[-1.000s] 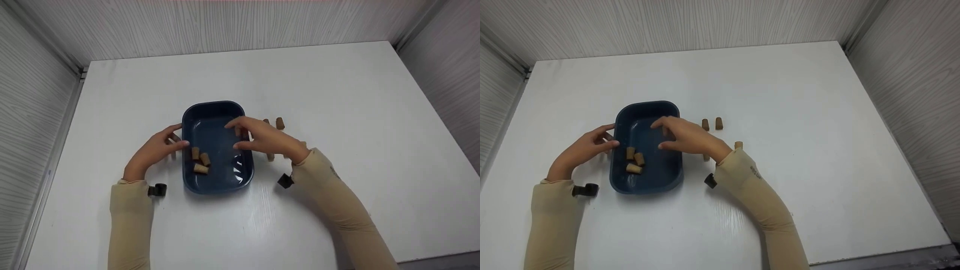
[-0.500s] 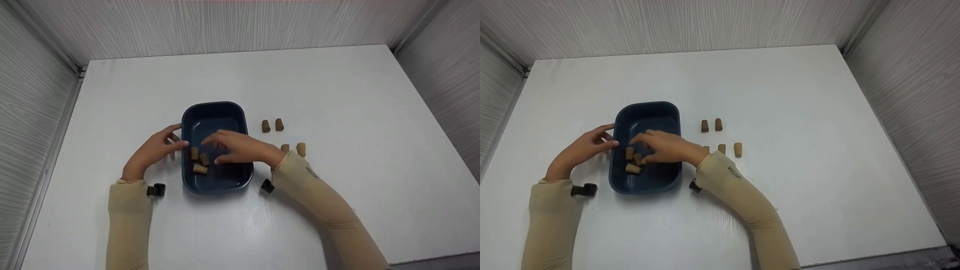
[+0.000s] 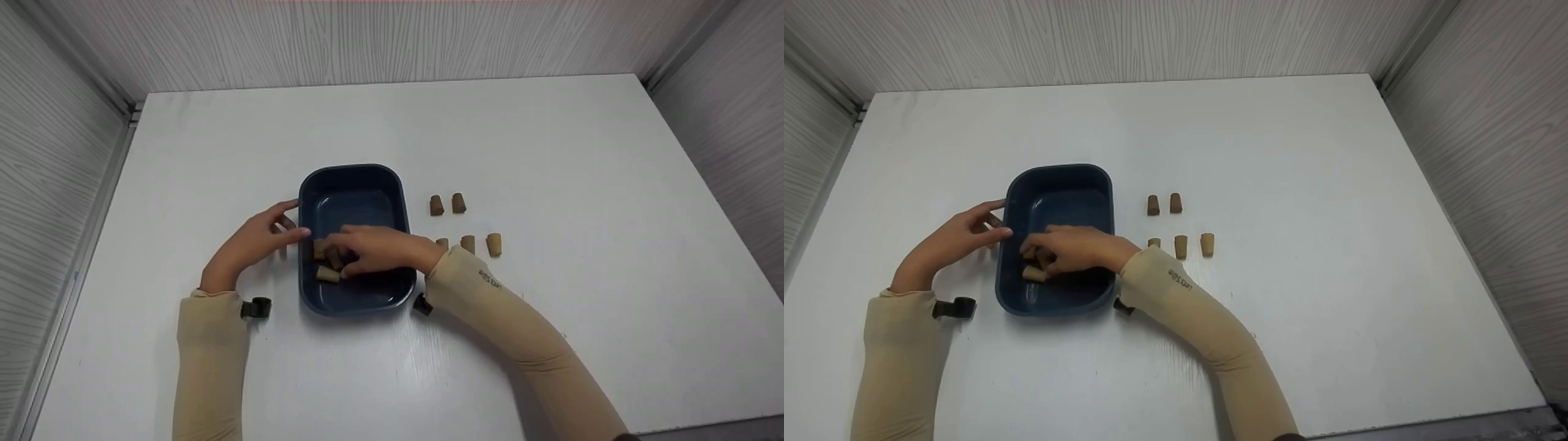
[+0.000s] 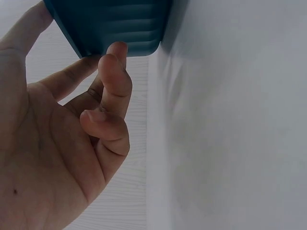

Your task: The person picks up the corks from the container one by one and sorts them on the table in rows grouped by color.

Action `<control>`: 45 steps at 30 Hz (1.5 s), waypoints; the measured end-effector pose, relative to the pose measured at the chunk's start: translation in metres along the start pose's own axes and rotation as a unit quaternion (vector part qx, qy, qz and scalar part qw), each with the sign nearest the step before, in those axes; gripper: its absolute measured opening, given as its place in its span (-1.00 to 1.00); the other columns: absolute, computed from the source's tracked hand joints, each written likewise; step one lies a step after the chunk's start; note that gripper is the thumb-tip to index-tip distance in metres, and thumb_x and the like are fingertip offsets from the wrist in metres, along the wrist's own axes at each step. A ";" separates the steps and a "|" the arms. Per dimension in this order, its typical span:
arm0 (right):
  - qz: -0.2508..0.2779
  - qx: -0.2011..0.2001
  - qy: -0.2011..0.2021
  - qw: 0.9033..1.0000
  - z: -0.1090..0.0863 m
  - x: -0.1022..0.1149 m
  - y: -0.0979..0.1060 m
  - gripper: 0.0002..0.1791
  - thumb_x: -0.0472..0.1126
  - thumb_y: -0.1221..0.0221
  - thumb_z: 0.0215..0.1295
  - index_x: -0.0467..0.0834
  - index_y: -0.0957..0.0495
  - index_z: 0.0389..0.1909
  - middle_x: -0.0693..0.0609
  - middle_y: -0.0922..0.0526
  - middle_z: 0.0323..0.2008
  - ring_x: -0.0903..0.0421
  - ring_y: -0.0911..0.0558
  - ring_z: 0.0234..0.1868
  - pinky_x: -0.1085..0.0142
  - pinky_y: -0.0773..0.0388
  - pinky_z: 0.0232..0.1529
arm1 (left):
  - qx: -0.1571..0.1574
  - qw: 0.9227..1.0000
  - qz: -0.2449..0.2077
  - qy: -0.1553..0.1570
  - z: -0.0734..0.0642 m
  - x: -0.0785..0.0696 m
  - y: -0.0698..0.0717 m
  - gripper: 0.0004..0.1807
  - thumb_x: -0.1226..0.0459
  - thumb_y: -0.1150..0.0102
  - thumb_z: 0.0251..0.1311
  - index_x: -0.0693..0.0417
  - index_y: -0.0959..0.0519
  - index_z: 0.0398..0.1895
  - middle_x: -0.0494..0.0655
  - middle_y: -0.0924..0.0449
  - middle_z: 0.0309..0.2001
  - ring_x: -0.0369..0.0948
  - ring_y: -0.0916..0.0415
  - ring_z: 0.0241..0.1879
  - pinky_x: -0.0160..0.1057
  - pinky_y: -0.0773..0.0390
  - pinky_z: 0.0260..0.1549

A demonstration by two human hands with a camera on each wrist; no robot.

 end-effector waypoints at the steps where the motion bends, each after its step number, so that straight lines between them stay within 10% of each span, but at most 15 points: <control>1: -0.003 0.006 0.001 1.000 0.001 0.000 -0.001 -0.41 -0.04 -0.25 0.28 0.09 -0.35 0.32 -0.01 -0.50 -0.05 0.10 -0.48 -0.08 0.18 -0.45 -0.01 | 0.000 1.000 -0.001 -0.001 0.000 0.000 0.000 -0.15 -0.22 -0.13 0.20 -0.15 -0.13 0.49 0.06 -0.53 0.00 -0.07 -0.52 -0.30 -0.19 -0.47 -0.33; 17: -0.022 0.045 0.013 0.999 0.010 -0.001 -0.016 -0.44 -0.09 -0.20 0.32 0.14 -0.35 0.34 0.08 -0.65 -0.20 0.19 -0.60 -0.29 0.29 -0.50 -0.22 | -0.001 1.000 -0.002 -0.005 -0.002 0.000 0.001 -0.17 -0.18 -0.13 0.23 -0.12 -0.13 0.50 0.06 -0.53 -0.02 -0.11 -0.49 -0.33 -0.21 -0.43 -0.35; 45: -0.017 -0.058 0.046 0.997 -0.009 0.002 0.012 -0.57 -0.04 -0.17 0.36 0.13 -0.44 0.24 0.04 -0.60 -0.41 0.19 -0.51 -0.42 0.33 -0.42 -0.36 | 0.003 1.000 -0.002 0.000 -0.001 -0.002 0.001 -0.16 -0.20 -0.12 0.22 -0.12 -0.14 0.49 0.07 -0.54 -0.01 -0.09 -0.51 -0.32 -0.20 -0.45 -0.35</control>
Point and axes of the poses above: each hand's wrist, its own z-axis towards the middle knuckle, its own y-axis out of the back of the hand, x = y × z, the point moved 4 cm from there along z, towards the middle knuckle
